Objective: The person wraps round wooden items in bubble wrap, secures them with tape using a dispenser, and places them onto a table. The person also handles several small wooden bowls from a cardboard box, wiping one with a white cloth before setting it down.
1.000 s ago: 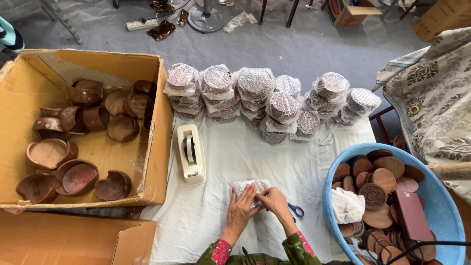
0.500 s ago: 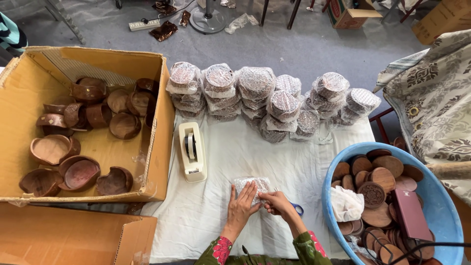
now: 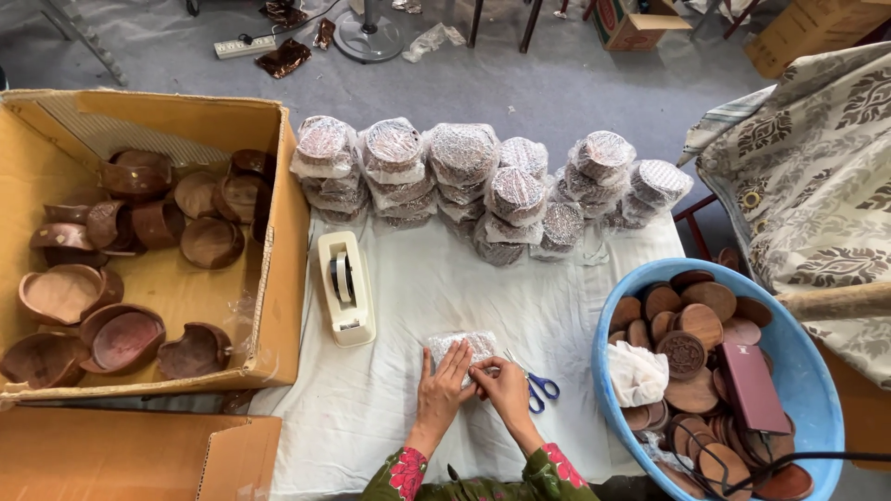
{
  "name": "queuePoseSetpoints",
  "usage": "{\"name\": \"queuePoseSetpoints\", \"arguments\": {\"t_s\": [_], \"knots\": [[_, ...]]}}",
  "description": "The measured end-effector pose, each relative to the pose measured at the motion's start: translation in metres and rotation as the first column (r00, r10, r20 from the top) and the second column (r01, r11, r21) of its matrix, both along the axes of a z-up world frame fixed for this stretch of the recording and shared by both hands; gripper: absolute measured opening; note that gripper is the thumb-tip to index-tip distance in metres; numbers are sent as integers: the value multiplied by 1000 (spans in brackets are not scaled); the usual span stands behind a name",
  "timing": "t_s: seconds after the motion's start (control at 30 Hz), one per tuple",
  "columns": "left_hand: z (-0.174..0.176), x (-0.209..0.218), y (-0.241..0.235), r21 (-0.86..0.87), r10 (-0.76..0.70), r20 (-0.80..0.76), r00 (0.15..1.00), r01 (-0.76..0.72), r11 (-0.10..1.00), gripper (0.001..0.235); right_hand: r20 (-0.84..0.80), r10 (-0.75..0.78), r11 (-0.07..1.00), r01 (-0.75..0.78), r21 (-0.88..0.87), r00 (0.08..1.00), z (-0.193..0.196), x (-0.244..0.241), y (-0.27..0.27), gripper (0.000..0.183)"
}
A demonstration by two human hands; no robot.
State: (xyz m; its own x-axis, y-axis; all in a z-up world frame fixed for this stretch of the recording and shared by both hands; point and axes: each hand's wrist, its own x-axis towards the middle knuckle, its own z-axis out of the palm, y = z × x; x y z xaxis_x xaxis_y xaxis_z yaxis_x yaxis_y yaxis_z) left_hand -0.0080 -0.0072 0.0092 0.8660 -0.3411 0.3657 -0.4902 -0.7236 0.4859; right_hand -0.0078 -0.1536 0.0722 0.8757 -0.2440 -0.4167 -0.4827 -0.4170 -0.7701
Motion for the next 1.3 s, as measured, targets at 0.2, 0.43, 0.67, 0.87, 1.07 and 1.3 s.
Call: {"name": "queuePoseSetpoints", "arguments": {"t_s": [0.2,0.43,0.67,0.87,1.07,1.3], "knots": [[-2,0,0,-26,-5,0,1000,5,1000,72,7,-34,998,34,-49,999,-7,-3,1,22],[-8,-2,0,27,2,72,997,-4,1000,79,42,-22,1000,23,-18,999,-46,-3,-33,50],[-2,-2,5,31,-33,28,999,32,999,92,78,41,955,-62,289,996,-115,-13,-65,47],[-2,1,3,35,-67,-46,997,68,997,102,297,161,973,-101,-209,941,0,-17,-30,27],[-2,2,6,63,-57,-12,998,57,996,97,285,548,675,-214,-707,787,-32,-42,-8,58],[4,3,7,25,-57,3,998,57,998,90,-93,590,404,-393,-826,802,-13,-59,-8,87]]}}
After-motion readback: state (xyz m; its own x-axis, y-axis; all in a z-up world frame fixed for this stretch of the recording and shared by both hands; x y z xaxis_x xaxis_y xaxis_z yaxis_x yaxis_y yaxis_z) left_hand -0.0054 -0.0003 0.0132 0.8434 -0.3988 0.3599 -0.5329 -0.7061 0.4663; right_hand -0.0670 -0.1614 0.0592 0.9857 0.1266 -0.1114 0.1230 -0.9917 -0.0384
